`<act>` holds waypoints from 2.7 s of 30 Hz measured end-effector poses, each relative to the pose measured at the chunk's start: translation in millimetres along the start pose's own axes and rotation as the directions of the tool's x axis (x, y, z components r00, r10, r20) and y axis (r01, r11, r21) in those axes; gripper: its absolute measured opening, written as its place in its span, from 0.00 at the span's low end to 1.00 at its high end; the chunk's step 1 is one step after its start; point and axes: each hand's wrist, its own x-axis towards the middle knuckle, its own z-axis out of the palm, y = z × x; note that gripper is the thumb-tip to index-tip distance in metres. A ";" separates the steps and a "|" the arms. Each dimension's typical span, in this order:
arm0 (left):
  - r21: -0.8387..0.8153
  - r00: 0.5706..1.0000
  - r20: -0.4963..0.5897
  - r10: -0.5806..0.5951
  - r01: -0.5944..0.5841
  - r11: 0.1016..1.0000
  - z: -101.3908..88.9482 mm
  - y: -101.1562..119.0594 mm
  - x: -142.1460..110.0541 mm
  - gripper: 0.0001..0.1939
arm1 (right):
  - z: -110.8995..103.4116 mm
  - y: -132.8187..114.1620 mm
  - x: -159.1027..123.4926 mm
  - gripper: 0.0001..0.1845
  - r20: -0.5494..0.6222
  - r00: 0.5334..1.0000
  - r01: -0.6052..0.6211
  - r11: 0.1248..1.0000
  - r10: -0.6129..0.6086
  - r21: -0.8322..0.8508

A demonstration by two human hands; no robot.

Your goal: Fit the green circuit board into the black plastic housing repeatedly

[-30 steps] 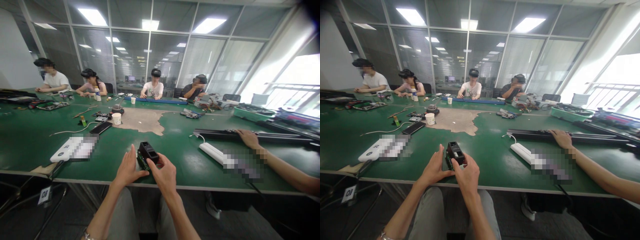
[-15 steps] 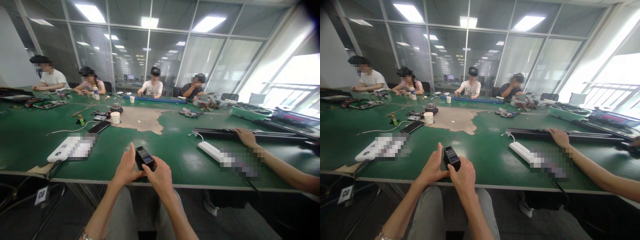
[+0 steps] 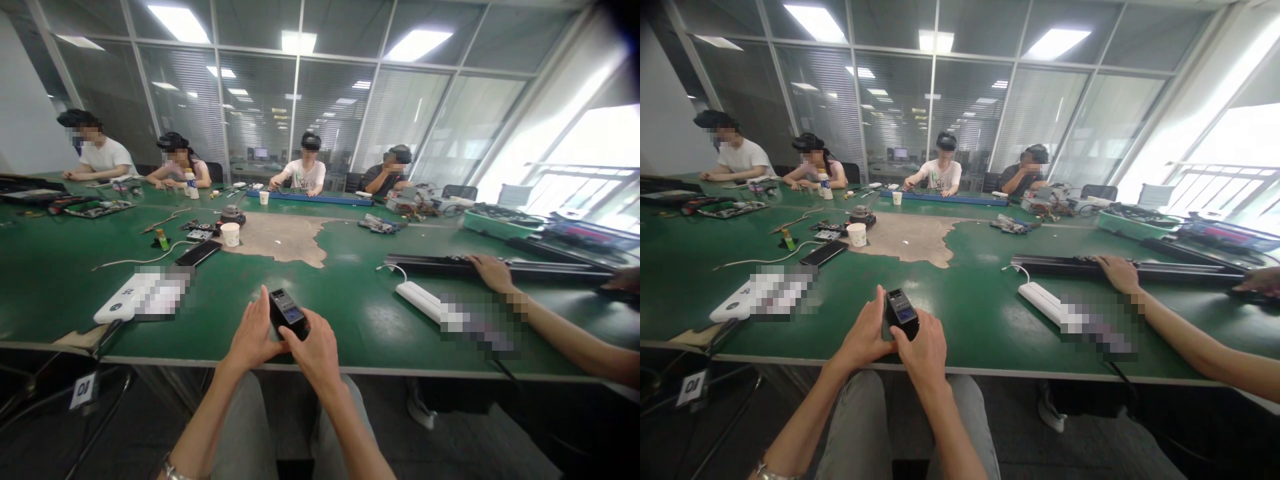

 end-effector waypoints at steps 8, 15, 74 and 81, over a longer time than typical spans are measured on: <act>-0.004 0.999 0.018 -0.030 0.030 1.000 6.1 -9.9 0.5 0.64 | -15.3 -12.0 13.6 0.23 -0.152 0.988 0.035 0.976 -0.002 0.215; 0.037 0.996 0.040 -0.073 0.072 0.997 6.5 -10.0 -0.5 0.60 | -25.5 26.2 15.3 0.23 -0.218 0.971 -0.072 0.990 0.098 0.122; -0.585 0.981 -0.104 -0.165 0.073 0.808 4.0 -28.7 -5.0 0.47 | 7.6 -3.8 4.4 0.19 -0.009 0.999 0.040 0.998 -0.040 -0.041; -0.456 0.992 -0.037 -0.121 0.092 0.885 -3.9 -18.5 -6.5 0.49 | -13.4 -16.3 18.6 0.24 -0.139 0.990 0.042 0.985 -0.019 0.165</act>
